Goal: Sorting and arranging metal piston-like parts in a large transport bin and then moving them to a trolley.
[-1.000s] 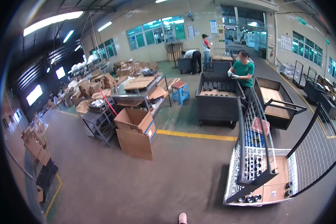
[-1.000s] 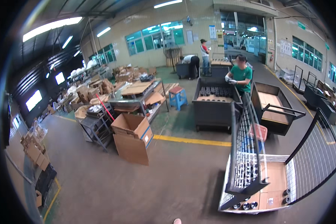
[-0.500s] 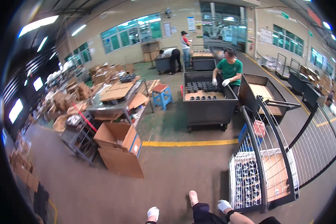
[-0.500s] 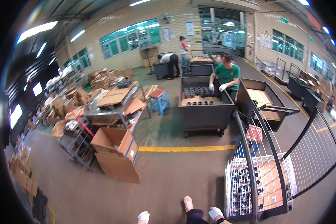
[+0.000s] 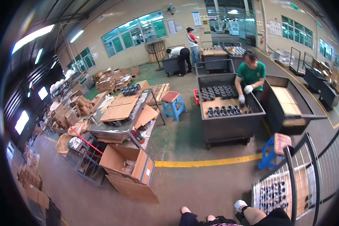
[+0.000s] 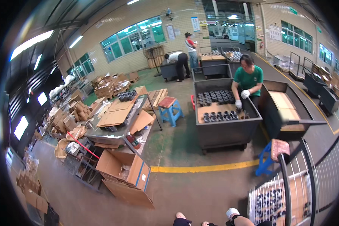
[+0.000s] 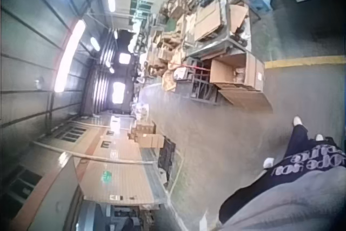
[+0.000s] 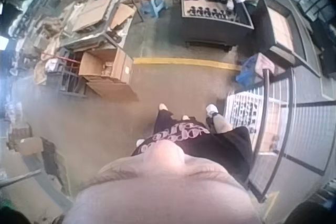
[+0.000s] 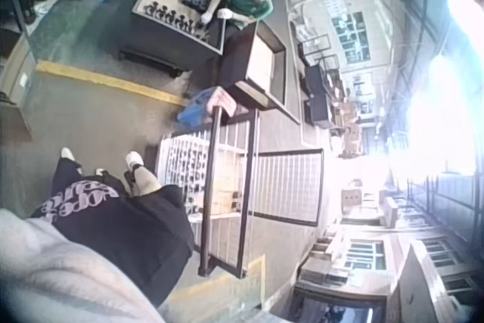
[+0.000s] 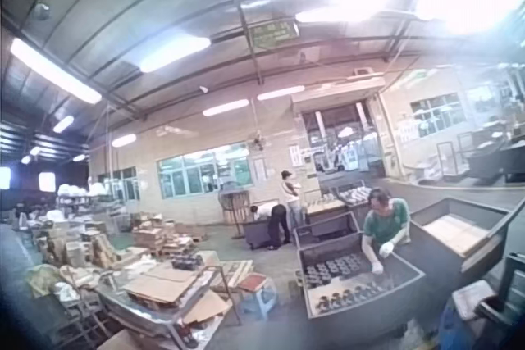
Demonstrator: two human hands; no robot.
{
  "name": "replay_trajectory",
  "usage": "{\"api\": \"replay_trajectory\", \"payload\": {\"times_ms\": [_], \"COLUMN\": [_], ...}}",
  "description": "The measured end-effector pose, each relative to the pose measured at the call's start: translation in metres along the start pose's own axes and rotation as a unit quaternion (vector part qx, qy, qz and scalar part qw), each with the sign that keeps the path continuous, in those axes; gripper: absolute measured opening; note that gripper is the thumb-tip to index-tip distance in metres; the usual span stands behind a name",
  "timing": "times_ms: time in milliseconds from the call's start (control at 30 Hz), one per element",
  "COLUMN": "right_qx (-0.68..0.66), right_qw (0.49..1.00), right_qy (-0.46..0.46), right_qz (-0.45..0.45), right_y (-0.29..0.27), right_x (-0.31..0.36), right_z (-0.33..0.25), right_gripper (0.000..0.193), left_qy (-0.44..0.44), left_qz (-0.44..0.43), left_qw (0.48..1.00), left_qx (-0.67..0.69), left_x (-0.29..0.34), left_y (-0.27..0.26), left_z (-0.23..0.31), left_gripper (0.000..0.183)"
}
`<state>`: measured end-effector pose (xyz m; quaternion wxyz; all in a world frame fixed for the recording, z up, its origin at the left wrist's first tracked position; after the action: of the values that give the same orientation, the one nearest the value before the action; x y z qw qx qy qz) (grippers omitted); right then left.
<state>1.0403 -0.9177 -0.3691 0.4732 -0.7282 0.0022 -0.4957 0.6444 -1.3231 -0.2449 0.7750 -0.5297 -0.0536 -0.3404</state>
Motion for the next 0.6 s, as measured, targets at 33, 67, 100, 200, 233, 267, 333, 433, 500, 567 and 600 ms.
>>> {"api": "replay_trajectory", "payload": {"times_ms": [33,67,100,200,233,267,333,433,500,567,600], "right_qx": [-0.037,-0.059,-0.084,-0.122,-0.216,-0.182,-0.225,-0.328,-0.620,-0.684,-0.695], "right_qw": [0.999,0.998,0.996,0.990,0.971,0.976,0.957,0.903,0.773,0.718,0.706], "right_qy": [0.020,0.002,-0.013,-0.038,-0.007,-0.022,-0.045,-0.065,0.058,0.011,0.014], "right_qz": [0.007,0.017,0.027,0.064,0.099,0.118,0.180,0.268,0.118,0.131,0.138], "right_y": [-0.030,-0.068,-0.095,-0.204,-0.230,-0.237,-0.278,-0.358,-0.373,-0.395,-0.413], "right_x": [-0.030,-0.058,-0.077,-0.091,-0.108,-0.138,-0.176,-0.185,-0.206,-0.243,-0.258], "right_z": [-0.015,-0.035,-0.058,-0.139,-0.137,-0.127,-0.131,-0.133,-0.117,-0.109,-0.105], "right_gripper": [0.032,0.031,0.031,0.032,0.033,0.029,0.026,0.025,0.021,0.014,0.014], "left_qy": [-0.002,-0.001,0.002,-0.017,-0.011,0.005,0.009,0.011,0.022,0.031,0.135], "left_qz": [0.007,0.016,0.023,0.050,0.056,0.054,0.064,0.092,0.091,0.092,0.139], "left_qw": [1.000,1.000,1.000,0.999,0.998,0.999,0.998,0.996,0.995,0.992,0.968], "left_qx": [-0.002,-0.004,-0.008,-0.011,-0.007,-0.003,0.001,-0.006,-0.042,-0.080,-0.157], "left_x": [-0.026,-0.058,-0.088,-0.151,-0.182,-0.215,-0.270,-0.362,-0.418,-0.475,-0.511], "left_y": [-0.011,-0.027,-0.041,-0.079,-0.091,-0.097,-0.115,-0.149,-0.179,-0.207,-0.220], "left_z": [0.001,0.006,0.011,-0.011,0.001,0.030,0.056,0.087,0.092,0.106,0.153], "left_gripper": [0.026,0.026,0.026,0.027,0.027,0.027,0.028,0.029,0.029,0.030,0.020]}}
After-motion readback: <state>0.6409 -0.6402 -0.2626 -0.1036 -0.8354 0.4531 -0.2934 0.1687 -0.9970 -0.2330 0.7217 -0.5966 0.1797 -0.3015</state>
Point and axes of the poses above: each hand's wrist, its own x-axis away from the middle knuckle, its own y-axis out of the palm, z = x × y, the point moved 8 cm from there along -x, towards the middle knuckle
